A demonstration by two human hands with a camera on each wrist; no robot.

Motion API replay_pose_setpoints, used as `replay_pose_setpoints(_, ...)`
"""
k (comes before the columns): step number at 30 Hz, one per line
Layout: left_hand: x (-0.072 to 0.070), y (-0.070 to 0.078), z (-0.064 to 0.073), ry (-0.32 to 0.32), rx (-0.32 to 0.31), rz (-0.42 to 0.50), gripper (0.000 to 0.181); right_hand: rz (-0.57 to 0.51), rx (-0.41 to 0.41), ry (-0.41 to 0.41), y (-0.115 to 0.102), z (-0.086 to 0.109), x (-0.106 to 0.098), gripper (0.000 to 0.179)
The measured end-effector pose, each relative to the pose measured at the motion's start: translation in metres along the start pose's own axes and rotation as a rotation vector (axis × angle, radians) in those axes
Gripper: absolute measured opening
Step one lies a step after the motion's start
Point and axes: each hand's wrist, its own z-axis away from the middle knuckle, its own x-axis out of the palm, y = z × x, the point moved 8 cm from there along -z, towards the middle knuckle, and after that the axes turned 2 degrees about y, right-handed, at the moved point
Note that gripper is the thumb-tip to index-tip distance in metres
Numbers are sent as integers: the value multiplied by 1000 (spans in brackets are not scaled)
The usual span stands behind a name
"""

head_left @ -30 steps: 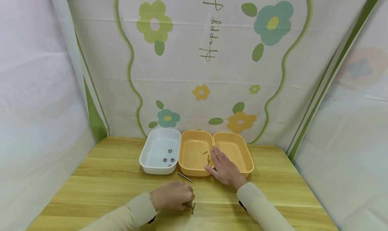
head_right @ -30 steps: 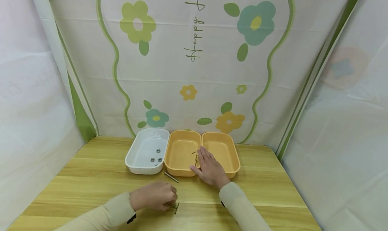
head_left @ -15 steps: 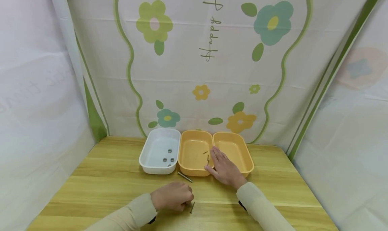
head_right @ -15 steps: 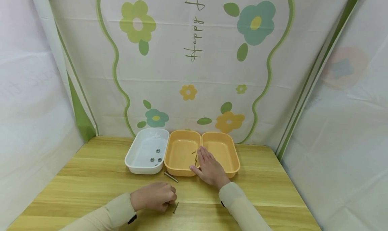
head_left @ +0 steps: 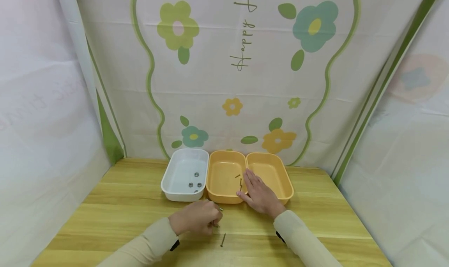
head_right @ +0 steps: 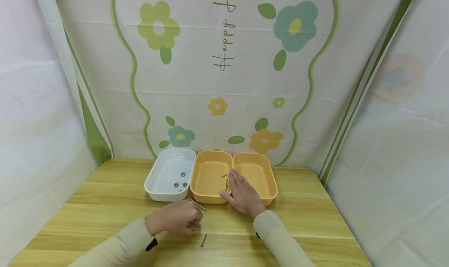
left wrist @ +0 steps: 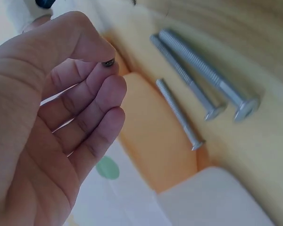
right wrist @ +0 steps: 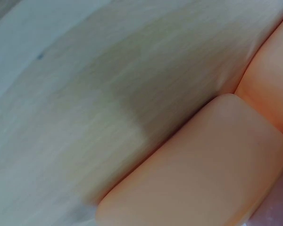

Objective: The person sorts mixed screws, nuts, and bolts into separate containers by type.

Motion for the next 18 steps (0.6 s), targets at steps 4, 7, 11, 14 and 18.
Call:
replay_pose_setpoints(4,-11,-7,0,10,-20,-26,30,1,-4,6,0,0,0,88)
replay_pose_setpoints(7,-22,-9,0,50,-6,-58,33,5,-4,8,-1,0,0,88)
replay_pose_setpoints(11,-39,-14,-1,105,4,-114,32,6,-2,6,-1,0,1,88)
replay_pose_setpoints(14,-49,-21,-4,141,0,-167,29,5,-3,4,-1,0,1,88)
replay_pose_setpoints(18,-62,-29,-9,188,-3,-196,29,8,-1,-2,-1,-1,1,88)
